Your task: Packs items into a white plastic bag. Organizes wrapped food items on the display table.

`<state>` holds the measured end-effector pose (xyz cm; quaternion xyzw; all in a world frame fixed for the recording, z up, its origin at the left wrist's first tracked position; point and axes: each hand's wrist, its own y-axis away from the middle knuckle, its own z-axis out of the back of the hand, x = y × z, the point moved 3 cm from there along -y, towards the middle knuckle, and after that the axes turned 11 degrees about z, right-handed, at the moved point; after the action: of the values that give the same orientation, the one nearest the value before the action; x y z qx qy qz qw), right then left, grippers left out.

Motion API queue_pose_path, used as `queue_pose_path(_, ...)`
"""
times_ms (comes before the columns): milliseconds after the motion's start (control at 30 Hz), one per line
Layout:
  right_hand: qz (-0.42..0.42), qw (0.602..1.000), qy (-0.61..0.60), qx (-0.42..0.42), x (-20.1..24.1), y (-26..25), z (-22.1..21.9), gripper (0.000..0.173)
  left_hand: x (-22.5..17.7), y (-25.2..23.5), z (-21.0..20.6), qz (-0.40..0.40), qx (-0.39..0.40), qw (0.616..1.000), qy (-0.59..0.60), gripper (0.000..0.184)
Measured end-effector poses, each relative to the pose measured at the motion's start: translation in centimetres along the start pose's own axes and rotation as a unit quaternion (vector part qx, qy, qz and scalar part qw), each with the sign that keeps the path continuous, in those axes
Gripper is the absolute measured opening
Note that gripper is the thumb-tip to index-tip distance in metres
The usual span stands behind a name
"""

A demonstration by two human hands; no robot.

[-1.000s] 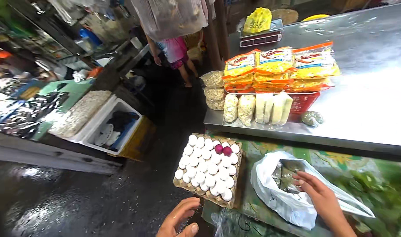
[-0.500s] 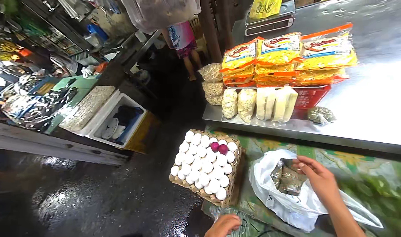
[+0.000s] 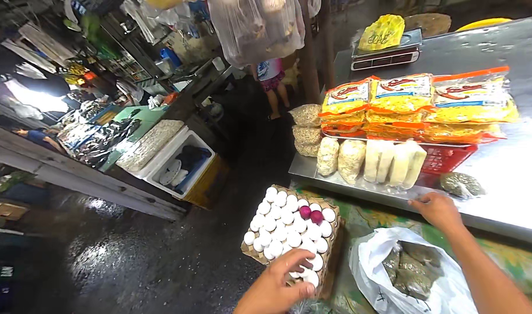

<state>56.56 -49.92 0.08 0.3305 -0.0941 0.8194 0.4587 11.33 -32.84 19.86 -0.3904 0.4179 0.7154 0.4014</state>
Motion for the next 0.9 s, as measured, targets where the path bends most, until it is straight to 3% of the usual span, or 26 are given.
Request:
queue_pose_path(167, -0.03, 0.999, 0.02, 0.024, -0.7, -0.9, -0.1, 0.052, -0.1, -9.1, 4.9, 0.062, 0.011, 0.998, -0.03, 0.052)
queue_pose_path(333, -0.058, 0.996, 0.046, 0.059, -0.1, -1.6, -0.1, 0.073, -0.2, -20.0, 7.2, 0.053, 0.014, 0.984, -0.172, 0.063)
queue_pose_path(533, -0.093, 0.992, 0.068, 0.06, -0.3, -2.1, -0.3, 0.072, 2.4, -31.5, 8.8, 0.071, -0.098, 0.984, -0.13, 0.084)
queue_pose_path(767, -0.11, 0.991, 0.065, 0.048, -0.4, -2.1, -0.6, 0.063, 3.7, -38.9, 7.0, 0.062, -0.158, 0.982, -0.088, 0.113)
queue_pose_path(900, -0.127, 0.988, 0.068, 0.049, -0.8, -2.2, -0.8, 0.062, 4.1, -40.2, 6.9, 0.066, -0.173, 0.978, -0.1, 0.1)
